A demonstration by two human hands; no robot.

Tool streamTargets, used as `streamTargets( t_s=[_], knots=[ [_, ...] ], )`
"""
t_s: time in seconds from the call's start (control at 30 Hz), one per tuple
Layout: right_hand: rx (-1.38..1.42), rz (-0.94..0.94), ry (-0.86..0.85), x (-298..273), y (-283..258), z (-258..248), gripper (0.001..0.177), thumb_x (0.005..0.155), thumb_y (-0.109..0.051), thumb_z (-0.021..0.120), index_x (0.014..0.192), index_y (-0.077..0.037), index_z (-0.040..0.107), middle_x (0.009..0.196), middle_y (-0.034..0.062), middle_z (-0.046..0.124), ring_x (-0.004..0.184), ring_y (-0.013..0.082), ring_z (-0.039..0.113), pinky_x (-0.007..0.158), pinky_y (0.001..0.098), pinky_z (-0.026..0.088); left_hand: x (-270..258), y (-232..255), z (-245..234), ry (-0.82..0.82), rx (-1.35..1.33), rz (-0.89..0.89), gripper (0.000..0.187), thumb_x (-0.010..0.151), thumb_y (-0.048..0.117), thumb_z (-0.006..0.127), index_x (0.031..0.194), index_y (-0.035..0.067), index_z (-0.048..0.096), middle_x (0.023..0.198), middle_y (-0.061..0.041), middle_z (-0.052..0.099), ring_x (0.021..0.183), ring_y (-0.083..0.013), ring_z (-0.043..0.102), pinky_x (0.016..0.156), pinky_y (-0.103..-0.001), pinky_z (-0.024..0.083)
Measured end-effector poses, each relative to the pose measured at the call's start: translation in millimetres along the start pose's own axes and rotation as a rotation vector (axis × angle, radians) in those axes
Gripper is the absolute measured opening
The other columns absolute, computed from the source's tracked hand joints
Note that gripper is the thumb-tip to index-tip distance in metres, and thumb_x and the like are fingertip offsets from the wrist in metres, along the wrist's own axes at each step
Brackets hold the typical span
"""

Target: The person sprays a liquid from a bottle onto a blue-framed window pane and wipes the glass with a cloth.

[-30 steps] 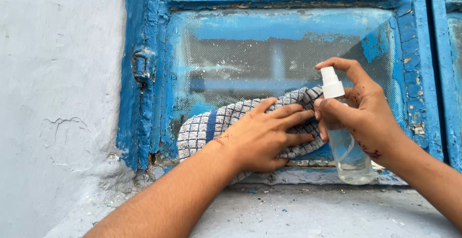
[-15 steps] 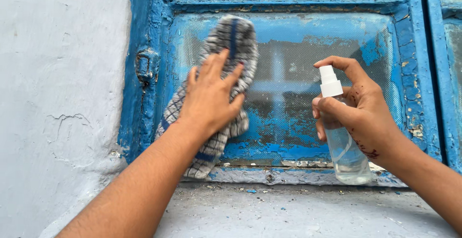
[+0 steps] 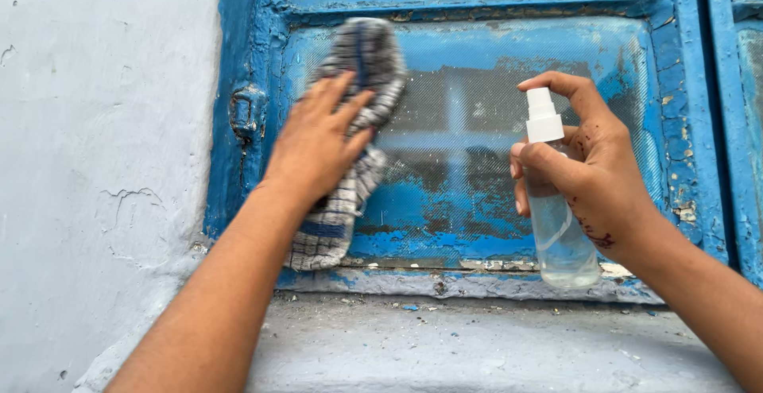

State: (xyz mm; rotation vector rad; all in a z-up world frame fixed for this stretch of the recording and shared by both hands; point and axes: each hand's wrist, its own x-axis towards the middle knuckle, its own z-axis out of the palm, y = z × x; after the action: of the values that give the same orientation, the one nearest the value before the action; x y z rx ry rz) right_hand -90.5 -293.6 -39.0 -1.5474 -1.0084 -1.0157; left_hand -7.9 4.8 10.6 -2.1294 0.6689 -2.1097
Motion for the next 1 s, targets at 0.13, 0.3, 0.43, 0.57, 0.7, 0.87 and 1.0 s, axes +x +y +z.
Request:
streamTargets(
  t_s=[0.13, 0.3, 0.43, 0.57, 0.7, 0.87, 1.0],
  knots=[
    [0.005, -0.027, 0.002, 1.4, -4.3, 0.9, 0.063, 0.082, -0.002, 0.061, 0.141, -0.016, 0.044, 0.072, 0.0104, 0.064, 0.049, 0.0199, 0.064, 0.046, 0.0380, 0.058, -10.1, -17.6, -3.6, 0.041, -0.037, -0.202, 0.057, 0.099, 0.039, 0.056, 0.147, 0.010, 0.051, 0.160, -0.021, 0.033, 0.147, -0.0393, 0.029, 0.118, -0.049, 0.027],
    [0.078, -0.064, 0.002, 6.4, -7.1, -2.3, 0.061, 0.085, -0.002, 0.061, 0.141, -0.016, 0.044, 0.072, 0.0104, 0.064, 0.049, 0.0193, 0.064, 0.047, 0.0369, 0.056, -1.2, -2.8, 10.6, -0.020, -0.030, -0.199, 0.057, 0.098, 0.035, 0.056, 0.148, 0.008, 0.051, 0.161, -0.020, 0.030, 0.148, -0.0409, 0.024, 0.119, -0.051, 0.023],
    [0.152, -0.069, 0.039, 6.7, -6.0, -11.9, 0.058, 0.088, -0.003, 0.061, 0.142, -0.016, 0.044, 0.074, 0.0105, 0.063, 0.051, 0.0185, 0.063, 0.047, 0.0361, 0.057, -5.9, 36.8, 22.2, -0.074, -0.227, -0.092, 0.053, 0.100, 0.035, 0.054, 0.145, 0.006, 0.052, 0.163, -0.020, 0.028, 0.151, -0.0390, 0.021, 0.122, -0.050, 0.021],
    [0.138, -0.050, 0.120, 10.4, -1.0, -28.0, 0.059, 0.087, 0.000, 0.063, 0.141, -0.016, 0.045, 0.076, 0.0116, 0.063, 0.052, 0.0205, 0.063, 0.046, 0.0364, 0.056, -8.5, 119.7, 40.8, -0.203, -0.297, 0.095, 0.056, 0.098, 0.034, 0.054, 0.145, 0.004, 0.050, 0.163, -0.019, 0.023, 0.151, -0.0385, 0.015, 0.118, -0.058, 0.015],
    [-0.010, -0.101, 0.137, 11.6, 4.9, -69.7, 0.054, 0.093, 0.000, 0.060, 0.143, -0.015, 0.044, 0.084, 0.0117, 0.066, 0.065, 0.0177, 0.066, 0.052, 0.0343, 0.059, -9.6, 171.1, 43.5, -0.350, -0.322, 0.316, 0.056, 0.097, 0.034, 0.055, 0.147, 0.008, 0.051, 0.167, -0.013, 0.024, 0.155, -0.0339, 0.017, 0.120, -0.059, 0.018],
    [-0.162, -0.022, 0.287, -2.8, 26.3, -117.7, 0.056, 0.092, 0.002, 0.059, 0.143, -0.016, 0.044, 0.082, 0.0130, 0.064, 0.063, 0.0210, 0.066, 0.049, 0.0377, 0.057, 6.2, 192.4, 51.4, -0.400, -0.242, 0.481, 0.059, 0.095, 0.039, 0.056, 0.149, 0.015, 0.048, 0.167, -0.003, 0.022, 0.154, -0.0274, 0.016, 0.120, -0.056, 0.017],
    [-0.199, 0.008, 0.392, -8.0, 41.5, -135.4, 0.054, 0.092, 0.002, 0.058, 0.142, -0.015, 0.045, 0.086, 0.0096, 0.067, 0.065, 0.0176, 0.066, 0.050, 0.0368, 0.058, 28.7, 210.7, 58.2, -0.403, -0.164, 0.529, 0.059, 0.096, 0.042, 0.054, 0.150, 0.021, 0.047, 0.167, 0.004, 0.022, 0.154, -0.0223, 0.015, 0.122, -0.053, 0.016]
  ],
)
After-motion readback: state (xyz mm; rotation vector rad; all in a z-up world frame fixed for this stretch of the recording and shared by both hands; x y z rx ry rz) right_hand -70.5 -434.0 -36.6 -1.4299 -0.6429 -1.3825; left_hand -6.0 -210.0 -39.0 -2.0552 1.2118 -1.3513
